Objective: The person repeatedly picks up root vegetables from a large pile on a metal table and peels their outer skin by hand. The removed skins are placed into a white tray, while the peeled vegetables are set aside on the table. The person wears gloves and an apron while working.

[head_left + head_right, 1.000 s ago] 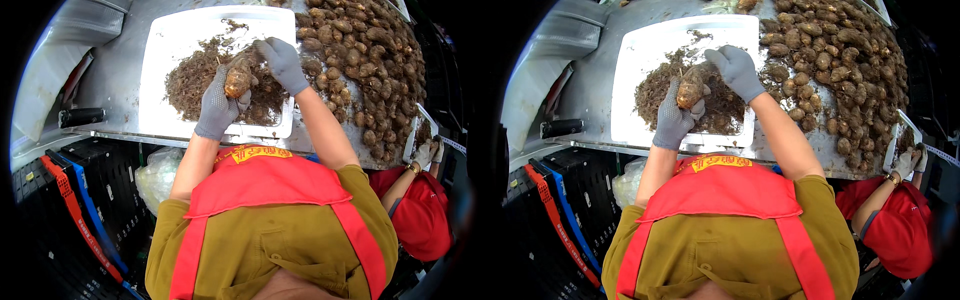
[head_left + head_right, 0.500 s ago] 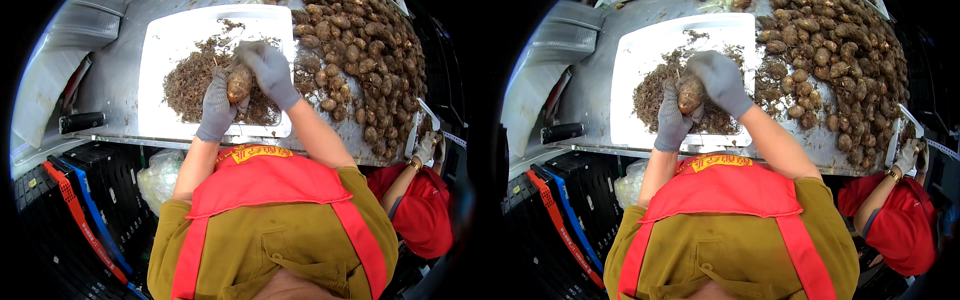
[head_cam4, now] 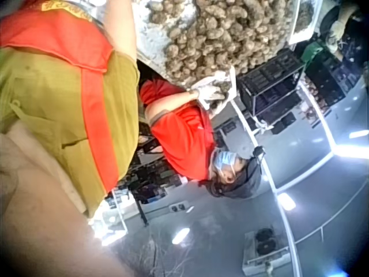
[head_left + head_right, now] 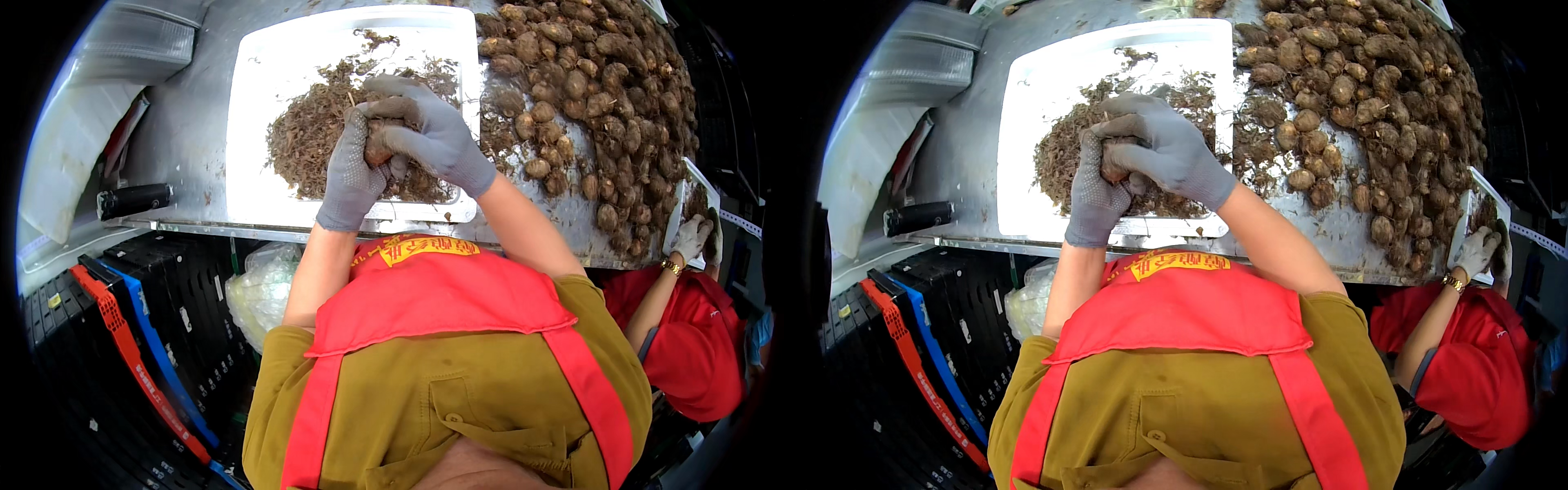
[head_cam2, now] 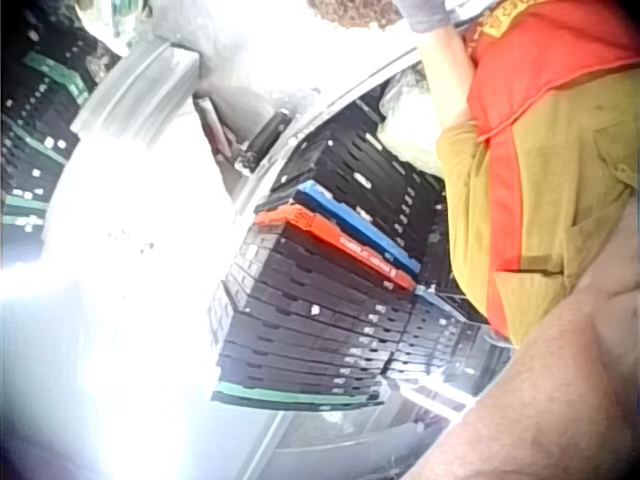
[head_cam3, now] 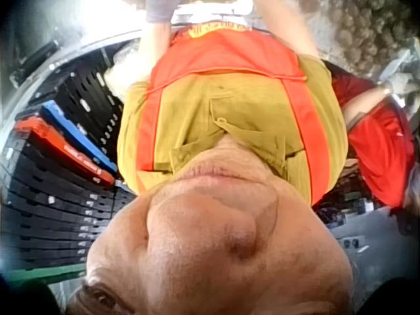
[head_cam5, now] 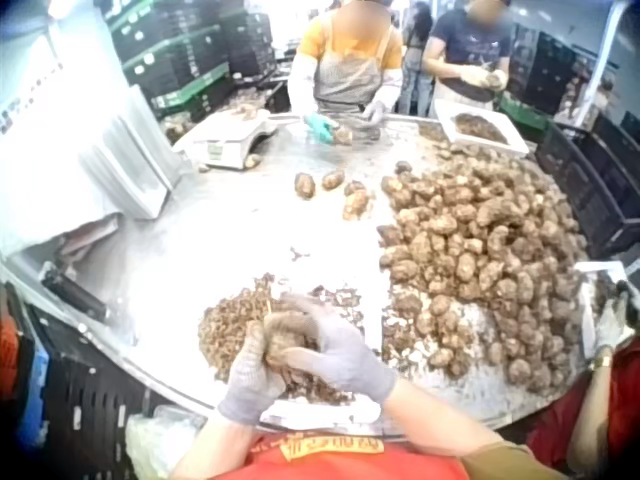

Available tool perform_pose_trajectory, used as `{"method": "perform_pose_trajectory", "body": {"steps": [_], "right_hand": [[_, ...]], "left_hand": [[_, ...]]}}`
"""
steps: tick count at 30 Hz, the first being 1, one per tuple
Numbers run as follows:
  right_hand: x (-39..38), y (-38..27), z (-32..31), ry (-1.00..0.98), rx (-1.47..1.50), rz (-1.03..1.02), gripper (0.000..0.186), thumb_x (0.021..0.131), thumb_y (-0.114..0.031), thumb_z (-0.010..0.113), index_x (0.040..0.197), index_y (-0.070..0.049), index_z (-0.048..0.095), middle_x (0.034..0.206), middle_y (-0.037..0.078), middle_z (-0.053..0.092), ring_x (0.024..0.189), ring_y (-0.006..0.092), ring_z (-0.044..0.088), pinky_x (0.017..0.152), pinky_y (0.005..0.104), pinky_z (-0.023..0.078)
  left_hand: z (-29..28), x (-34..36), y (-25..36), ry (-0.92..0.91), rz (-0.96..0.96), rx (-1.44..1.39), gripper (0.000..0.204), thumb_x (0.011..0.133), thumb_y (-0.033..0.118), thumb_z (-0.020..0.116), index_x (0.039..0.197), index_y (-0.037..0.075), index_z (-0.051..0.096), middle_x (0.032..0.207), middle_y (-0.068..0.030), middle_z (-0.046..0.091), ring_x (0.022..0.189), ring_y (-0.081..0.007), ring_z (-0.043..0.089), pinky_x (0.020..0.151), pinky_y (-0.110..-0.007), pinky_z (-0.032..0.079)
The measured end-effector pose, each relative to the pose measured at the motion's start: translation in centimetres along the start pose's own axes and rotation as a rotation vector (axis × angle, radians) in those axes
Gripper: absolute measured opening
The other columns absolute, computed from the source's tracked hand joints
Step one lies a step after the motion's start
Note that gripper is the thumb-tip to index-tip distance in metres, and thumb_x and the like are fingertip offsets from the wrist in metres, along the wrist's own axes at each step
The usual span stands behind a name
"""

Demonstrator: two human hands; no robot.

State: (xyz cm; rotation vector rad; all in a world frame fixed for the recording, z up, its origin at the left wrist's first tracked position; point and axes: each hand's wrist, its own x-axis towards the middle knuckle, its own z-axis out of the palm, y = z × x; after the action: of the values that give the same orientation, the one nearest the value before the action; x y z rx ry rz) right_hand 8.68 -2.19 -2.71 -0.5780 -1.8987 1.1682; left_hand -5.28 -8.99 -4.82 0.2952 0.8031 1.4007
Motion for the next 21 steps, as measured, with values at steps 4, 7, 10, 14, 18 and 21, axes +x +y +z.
{"method": "perform_pose_trajectory", "body": {"steps": [4, 7, 10, 14, 18, 21], "right_hand": [[1.8, 1.5, -0.6, 0.171, -0.08, 0.244, 0.036, 0.091, -0.034, 0.06, 0.09, 0.0, 0.071, 0.096, 0.014, 0.07, 0.091, 0.0251, 0.065, 0.083, 0.0353, 0.05], [1.4, 4.0, -2.7, 0.242, -0.042, 0.331, 0.044, 0.094, -0.04, 0.057, 0.082, 0.0, 0.071, 0.072, 0.012, 0.066, 0.065, 0.0185, 0.06, 0.064, 0.0312, 0.047], [0.1, 4.4, -2.9, 0.274, -0.019, 0.379, 0.039, 0.092, -0.038, 0.06, 0.091, 0.0, 0.07, 0.074, 0.01, 0.067, 0.064, 0.0159, 0.06, 0.065, 0.0295, 0.048], [-1.0, -0.9, -0.7, 0.249, 0.2, 0.344, 0.045, 0.087, -0.035, 0.065, 0.116, -0.001, 0.065, 0.092, 0.013, 0.069, 0.08, 0.019, 0.066, 0.078, 0.0305, 0.051], [-2.2, -2.3, 2.2, 0.153, -0.391, -0.087, 0.045, 0.078, -0.028, 0.069, 0.117, -0.007, 0.066, 0.116, 0.017, 0.064, 0.109, 0.0318, 0.061, 0.102, 0.039, 0.041], [-1.4, -0.8, 2.6, 0.234, -0.316, -0.265, 0.029, 0.082, -0.027, 0.065, 0.101, -0.006, 0.071, 0.103, 0.014, 0.068, 0.103, 0.0318, 0.062, 0.095, 0.0397, 0.046]], "left_hand": [[0.5, -1.1, 0.1, -0.087, -0.115, 0.031, 0.059, 0.103, 0.051, 0.033, 0.132, 0.003, 0.05, 0.088, -0.0113, 0.063, 0.06, -0.0169, 0.056, 0.052, -0.03, 0.046], [0.4, -0.8, 0.6, -0.122, -0.098, -0.033, 0.063, 0.102, 0.055, 0.03, 0.131, 0.003, 0.051, 0.086, -0.012, 0.063, 0.06, -0.0176, 0.055, 0.051, -0.029, 0.043], [0.0, -0.6, 0.9, -0.202, -0.125, -0.185, 0.064, 0.101, 0.056, 0.031, 0.132, 0.004, 0.052, 0.089, -0.01, 0.062, 0.066, -0.0167, 0.056, 0.055, -0.029, 0.044], [-0.9, -0.5, 0.6, -0.245, -0.145, -0.336, 0.06, 0.101, 0.055, 0.036, 0.13, 0.005, 0.052, 0.101, -0.0096, 0.061, 0.079, -0.0176, 0.06, 0.066, -0.032, 0.05], [0.8, -1.0, 0.2, 0.111, -0.061, -0.218, 0.047, 0.101, 0.048, 0.043, 0.122, 0.009, 0.055, 0.111, -0.0083, 0.061, 0.095, -0.0208, 0.063, 0.081, -0.036, 0.055], [1.3, -1.5, -0.3, 0.187, 0.01, -0.083, 0.042, 0.102, 0.045, 0.044, 0.118, 0.009, 0.055, 0.109, -0.0087, 0.062, 0.09, -0.0208, 0.064, 0.075, -0.034, 0.056]]}}
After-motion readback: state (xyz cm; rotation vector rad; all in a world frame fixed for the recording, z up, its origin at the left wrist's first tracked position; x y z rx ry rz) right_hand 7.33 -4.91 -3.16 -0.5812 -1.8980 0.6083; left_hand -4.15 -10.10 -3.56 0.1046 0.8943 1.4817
